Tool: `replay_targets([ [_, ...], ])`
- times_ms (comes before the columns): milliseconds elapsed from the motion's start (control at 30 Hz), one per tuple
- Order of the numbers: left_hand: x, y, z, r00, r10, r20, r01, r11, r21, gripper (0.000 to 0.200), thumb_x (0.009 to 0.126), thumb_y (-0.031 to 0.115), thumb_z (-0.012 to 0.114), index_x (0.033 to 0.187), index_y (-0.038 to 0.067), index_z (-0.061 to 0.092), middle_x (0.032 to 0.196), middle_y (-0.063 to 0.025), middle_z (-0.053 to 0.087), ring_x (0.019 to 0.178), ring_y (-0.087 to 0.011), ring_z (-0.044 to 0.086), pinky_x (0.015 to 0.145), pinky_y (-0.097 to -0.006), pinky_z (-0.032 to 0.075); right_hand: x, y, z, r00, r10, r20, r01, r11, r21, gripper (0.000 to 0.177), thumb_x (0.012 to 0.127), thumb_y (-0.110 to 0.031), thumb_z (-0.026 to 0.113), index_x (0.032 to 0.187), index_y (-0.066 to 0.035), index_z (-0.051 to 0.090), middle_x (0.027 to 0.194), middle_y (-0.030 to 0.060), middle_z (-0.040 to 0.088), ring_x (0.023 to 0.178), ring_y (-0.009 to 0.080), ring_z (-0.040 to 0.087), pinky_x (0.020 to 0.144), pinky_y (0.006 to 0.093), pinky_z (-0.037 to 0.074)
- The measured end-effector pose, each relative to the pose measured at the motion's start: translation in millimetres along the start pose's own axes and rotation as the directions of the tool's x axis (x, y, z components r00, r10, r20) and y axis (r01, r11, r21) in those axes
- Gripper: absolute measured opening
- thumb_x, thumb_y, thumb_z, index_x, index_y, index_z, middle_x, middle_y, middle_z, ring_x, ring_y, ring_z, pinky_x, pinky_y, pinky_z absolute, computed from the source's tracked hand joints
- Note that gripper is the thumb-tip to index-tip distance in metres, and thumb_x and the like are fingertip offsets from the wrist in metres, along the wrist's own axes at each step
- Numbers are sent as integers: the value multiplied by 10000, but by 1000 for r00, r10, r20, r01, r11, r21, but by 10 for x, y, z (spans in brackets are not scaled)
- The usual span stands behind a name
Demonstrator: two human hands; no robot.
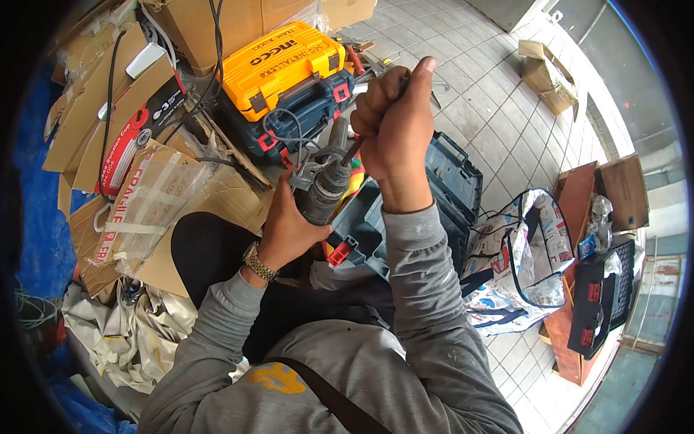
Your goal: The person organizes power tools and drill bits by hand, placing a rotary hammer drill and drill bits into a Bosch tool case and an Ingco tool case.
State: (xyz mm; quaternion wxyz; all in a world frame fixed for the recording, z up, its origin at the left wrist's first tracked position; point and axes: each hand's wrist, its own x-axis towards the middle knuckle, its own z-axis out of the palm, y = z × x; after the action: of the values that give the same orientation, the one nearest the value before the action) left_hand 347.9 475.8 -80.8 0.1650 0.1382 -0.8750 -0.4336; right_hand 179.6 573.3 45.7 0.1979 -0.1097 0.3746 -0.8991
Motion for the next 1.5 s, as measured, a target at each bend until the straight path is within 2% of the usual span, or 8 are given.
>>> replay_targets([
  [33,0,-12,-5,1000,-5,-6,5,1000,1,1088,603,106,921,1481,-10,289,1365,-250,501,1297,-387,514,1102,-433,405,75,-15,-63,1000,6,5,-6,1000,0,509,1106,-492,320,722,-161,354,573,-47,219,501,93,166,442,297,157],
  [100,-16,-29,-22,999,44,1,-44,996,-78,1088,598,103,922,1477,-1,291,1366,-243,502,1290,-381,518,1098,-439,410,261,-64,-270,743,136,655,-369,899,233,532,1102,-511,322,692,-172,336,548,-62,181,477,92,137,429,288,143],
  [233,-4,24,-77,996,71,61,-66,995,-76,1085,598,94,922,1474,3,288,1361,-234,510,1285,-370,524,1094,-444,415,344,-51,-378,380,-10,925,-559,794,238,516,1095,-431,338,650,-169,330,507,-71,190,433,92,128,414,281,127],
  [367,13,-36,-47,997,66,31,-63,994,-90,1071,595,83,923,1461,8,297,1337,-221,531,1270,-360,542,1078,-437,430,-40,40,-84,964,129,232,-147,987,63,478,1066,-406,390,647,-192,307,516,-63,180,452,94,130,422,295,128],
  [667,94,145,-34,995,82,56,-70,979,-190,1014,607,71,896,1449,11,333,1361,-240,491,1292,-413,503,1114,-461,405,41,-286,-187,886,140,442,-190,979,71,477,1080,-414,362,667,-181,308,532,-57,186,473,100,148,436,296,153],
  [1200,128,100,19,993,-9,114,30,984,-178,1057,642,104,929,1461,-33,274,1367,-192,534,1249,-275,547,1091,-405,427,227,-230,-354,943,169,287,-189,981,41,449,1084,-430,372,731,-154,341,579,-29,266,472,114,226,448,301,228],
  [1400,141,110,79,990,39,137,1,960,-280,1070,641,134,923,1467,-58,271,1354,-233,539,1239,-328,559,1072,-422,434,52,-23,-518,936,85,342,-68,996,-61,651,1040,-674,318,958,-76,561,828,57,558,786,231,551,776,373,453],
  [1500,147,-3,124,991,64,115,-37,975,-221,1069,642,130,923,1466,-55,266,1360,-238,527,1235,-316,557,1067,-418,437,-194,139,-756,965,106,241,-31,955,-295,540,1084,-526,403,1147,-32,612,981,62,642,942,187,604,885,356,479],
])
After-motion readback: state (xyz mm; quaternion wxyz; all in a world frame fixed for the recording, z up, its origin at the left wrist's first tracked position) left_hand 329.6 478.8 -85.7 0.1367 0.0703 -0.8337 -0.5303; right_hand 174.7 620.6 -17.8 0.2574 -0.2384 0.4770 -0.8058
